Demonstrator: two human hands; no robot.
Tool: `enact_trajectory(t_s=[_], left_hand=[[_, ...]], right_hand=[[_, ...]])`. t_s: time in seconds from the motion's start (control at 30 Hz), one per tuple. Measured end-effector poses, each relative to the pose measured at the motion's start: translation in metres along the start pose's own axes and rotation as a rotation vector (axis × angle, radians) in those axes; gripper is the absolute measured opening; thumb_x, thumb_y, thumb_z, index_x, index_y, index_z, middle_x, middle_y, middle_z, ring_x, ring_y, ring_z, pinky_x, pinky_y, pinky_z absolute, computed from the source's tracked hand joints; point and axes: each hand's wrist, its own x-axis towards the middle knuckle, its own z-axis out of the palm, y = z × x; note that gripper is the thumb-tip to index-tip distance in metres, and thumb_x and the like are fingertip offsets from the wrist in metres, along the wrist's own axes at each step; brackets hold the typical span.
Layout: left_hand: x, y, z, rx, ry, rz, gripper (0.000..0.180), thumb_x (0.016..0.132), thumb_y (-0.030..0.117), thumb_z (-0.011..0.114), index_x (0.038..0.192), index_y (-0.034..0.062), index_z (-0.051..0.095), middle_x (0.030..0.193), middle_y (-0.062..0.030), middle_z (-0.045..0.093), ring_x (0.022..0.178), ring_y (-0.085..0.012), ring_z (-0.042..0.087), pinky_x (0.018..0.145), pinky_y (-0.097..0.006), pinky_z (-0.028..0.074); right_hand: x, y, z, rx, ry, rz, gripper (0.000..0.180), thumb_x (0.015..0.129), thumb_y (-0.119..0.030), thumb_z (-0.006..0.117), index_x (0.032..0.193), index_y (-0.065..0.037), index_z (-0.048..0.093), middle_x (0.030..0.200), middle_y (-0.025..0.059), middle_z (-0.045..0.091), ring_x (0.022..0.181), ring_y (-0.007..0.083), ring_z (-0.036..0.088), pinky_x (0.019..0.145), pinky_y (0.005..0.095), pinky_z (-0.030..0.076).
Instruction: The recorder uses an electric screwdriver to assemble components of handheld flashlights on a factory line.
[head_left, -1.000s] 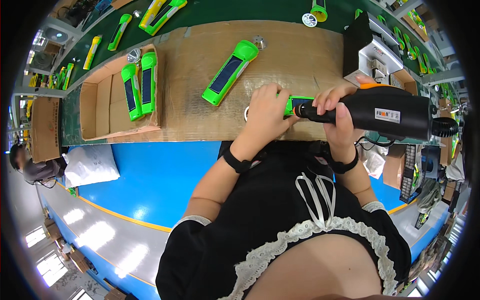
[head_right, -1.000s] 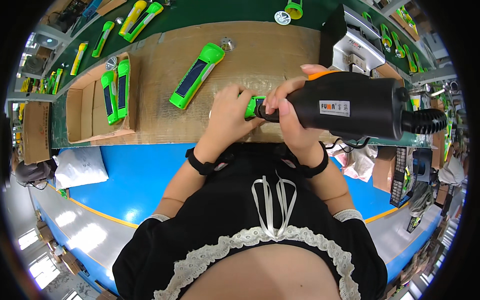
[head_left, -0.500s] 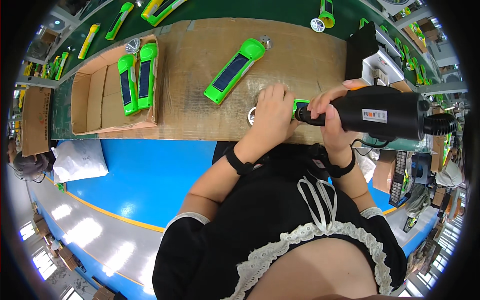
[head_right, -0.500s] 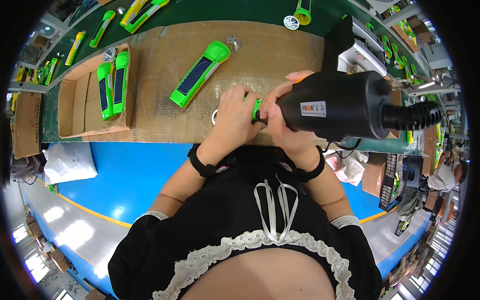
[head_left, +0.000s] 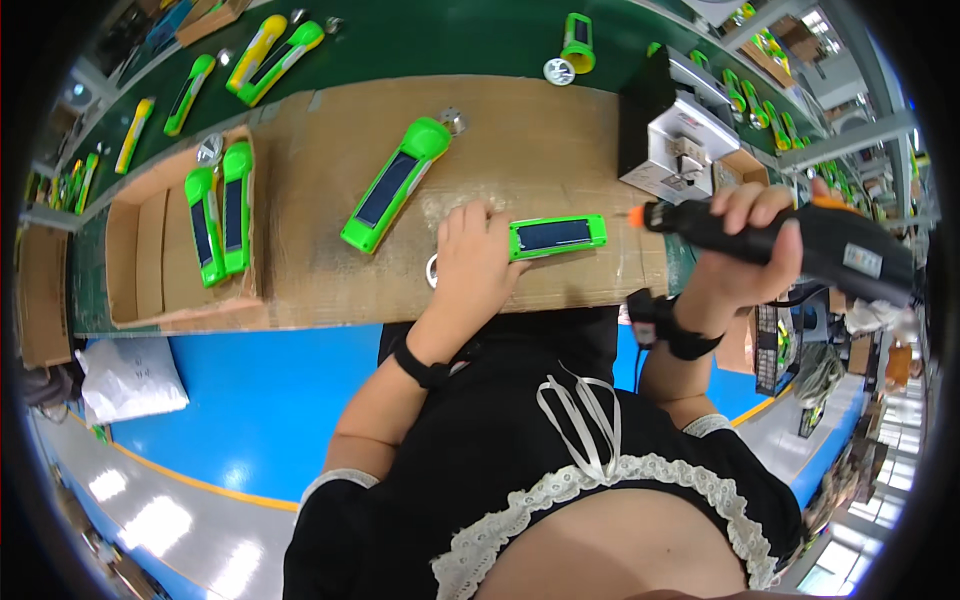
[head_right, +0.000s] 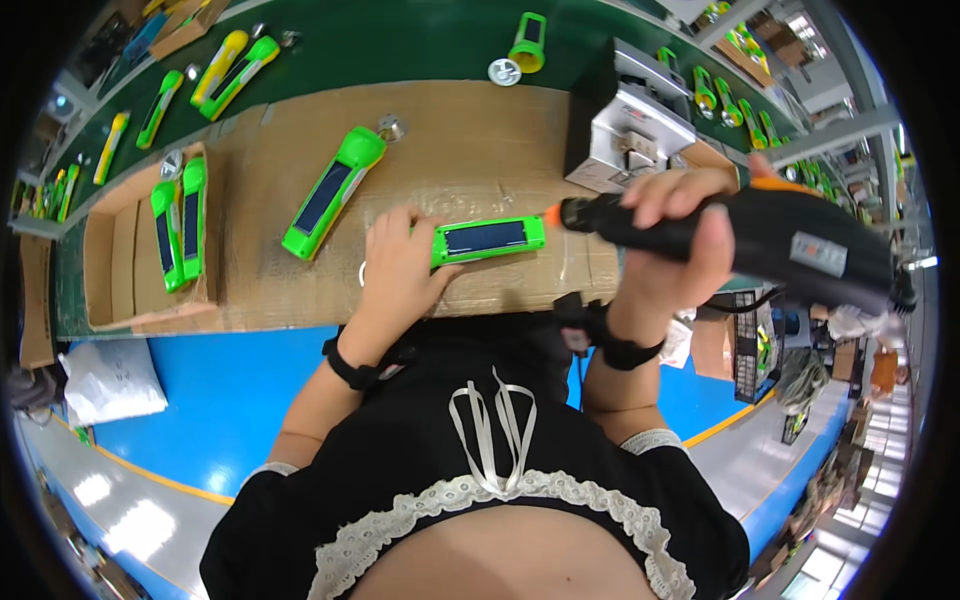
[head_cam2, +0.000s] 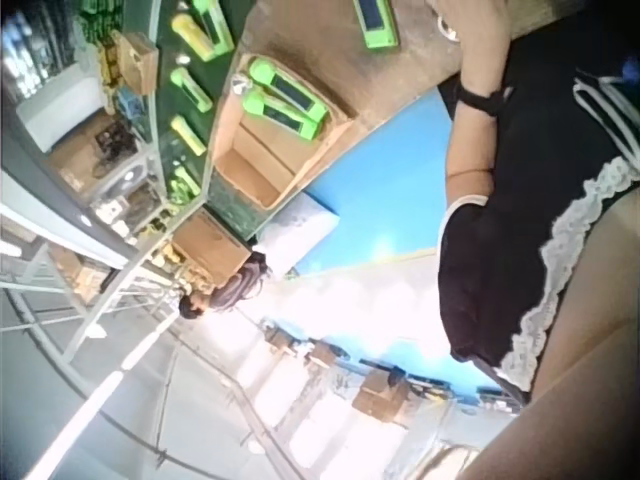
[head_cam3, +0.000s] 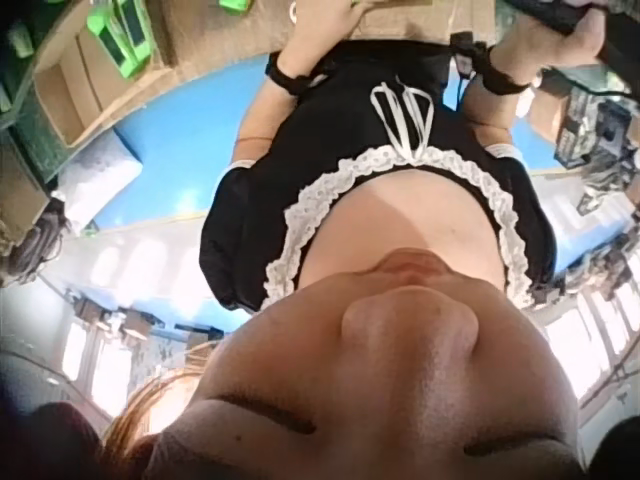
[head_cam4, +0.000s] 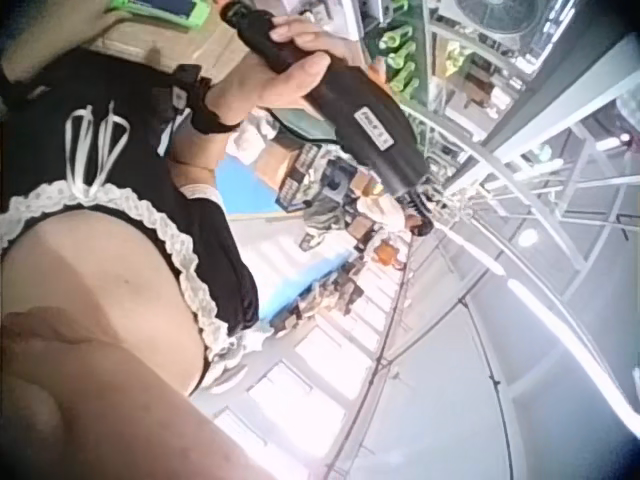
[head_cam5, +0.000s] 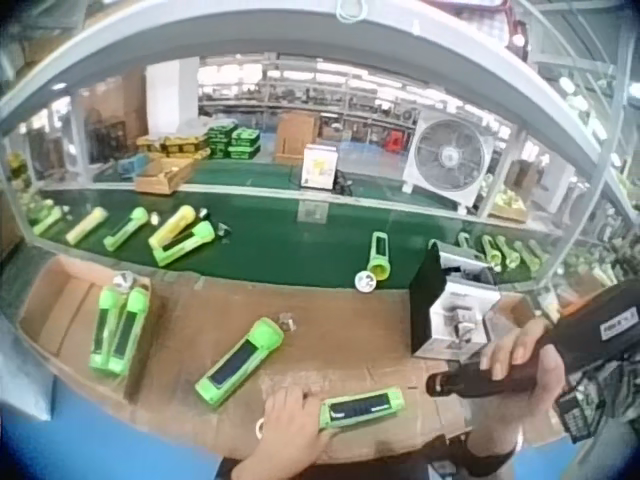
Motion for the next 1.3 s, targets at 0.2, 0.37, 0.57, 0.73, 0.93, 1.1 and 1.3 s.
enact_trajectory(t_s=[0.2,0.37,0.57,0.73,0.93,1.1,1.3], left_hand=[[0.003,0.003,-0.009,0.002,-0.111,0.039,0.049,0.064,0.008,0.073,0.109,0.0023,0.055,0.107,-0.0164,0.049,0.102,-0.0352,0.046,0.087,-0.043,0.036],[0.005,0.006,-0.017,0.01,-0.194,0.06,0.051,0.065,0.004,0.071,0.113,0.0016,0.053,0.11,-0.0183,0.047,0.105,-0.0367,0.044,0.091,-0.043,0.035],[0.004,0.007,-0.025,-0.018,-0.272,0.073,0.054,0.065,-0.002,0.065,0.117,0.0012,0.05,0.111,-0.0199,0.046,0.107,-0.0381,0.043,0.093,-0.043,0.034],[-0.001,0.006,-0.025,0.05,-0.271,0.113,0.055,0.064,-0.007,0.053,0.119,-0.0011,0.047,0.11,-0.0212,0.046,0.107,-0.0391,0.043,0.094,-0.044,0.033],[-0.002,0.008,-0.021,0.068,-0.209,0.144,0.057,0.062,-0.006,0.051,0.119,-0.0043,0.046,0.11,-0.0225,0.046,0.105,-0.0393,0.044,0.093,-0.044,0.035],[-0.004,0.006,-0.017,0.096,-0.184,0.117,0.058,0.062,-0.004,0.055,0.119,-0.0047,0.045,0.111,-0.0218,0.046,0.106,-0.0392,0.044,0.093,-0.044,0.035],[-0.007,0.006,-0.019,0.076,-0.176,0.108,0.059,0.061,-0.002,0.059,0.118,-0.004,0.046,0.111,-0.0217,0.046,0.106,-0.0387,0.044,0.092,-0.044,0.036]], right_hand=[[0.046,0.024,-0.076,-0.41,0.375,-0.208,0.051,0.08,0.008,0.057,0.126,0.0,0.036,0.074,0.0115,0.059,0.058,0.0183,0.057,0.058,0.0353,0.05],[0.052,0.039,-0.092,-0.522,0.313,-0.133,0.044,0.081,0.005,0.056,0.122,0.004,0.038,0.072,0.0103,0.059,0.059,0.0155,0.058,0.06,0.0287,0.049],[0.062,0.046,-0.095,-0.528,0.254,0.08,0.04,0.077,0.001,0.061,0.115,0.002,0.049,0.067,0.0059,0.057,0.053,0.0135,0.057,0.052,0.0262,0.047],[0.048,0.038,-0.079,-0.35,0.132,0.343,0.041,0.078,-0.005,0.058,0.117,0.0,0.044,0.064,0.0086,0.051,0.052,0.0178,0.052,0.052,0.0319,0.045],[-0.015,0.039,-0.022,-0.017,0.073,0.159,0.046,0.084,-0.001,0.054,0.124,0.001,0.031,0.073,0.0111,0.053,0.061,0.0192,0.056,0.062,0.035,0.05],[-0.031,0.046,0.018,0.001,-0.111,0.208,0.048,0.086,0.002,0.053,0.127,0.001,0.027,0.076,0.0103,0.054,0.064,0.016,0.056,0.064,0.0311,0.05],[-0.045,0.051,0.036,0.038,-0.195,0.325,0.05,0.085,-0.005,0.054,0.127,-0.003,0.027,0.076,0.0082,0.051,0.064,0.0157,0.054,0.065,0.0328,0.049]])
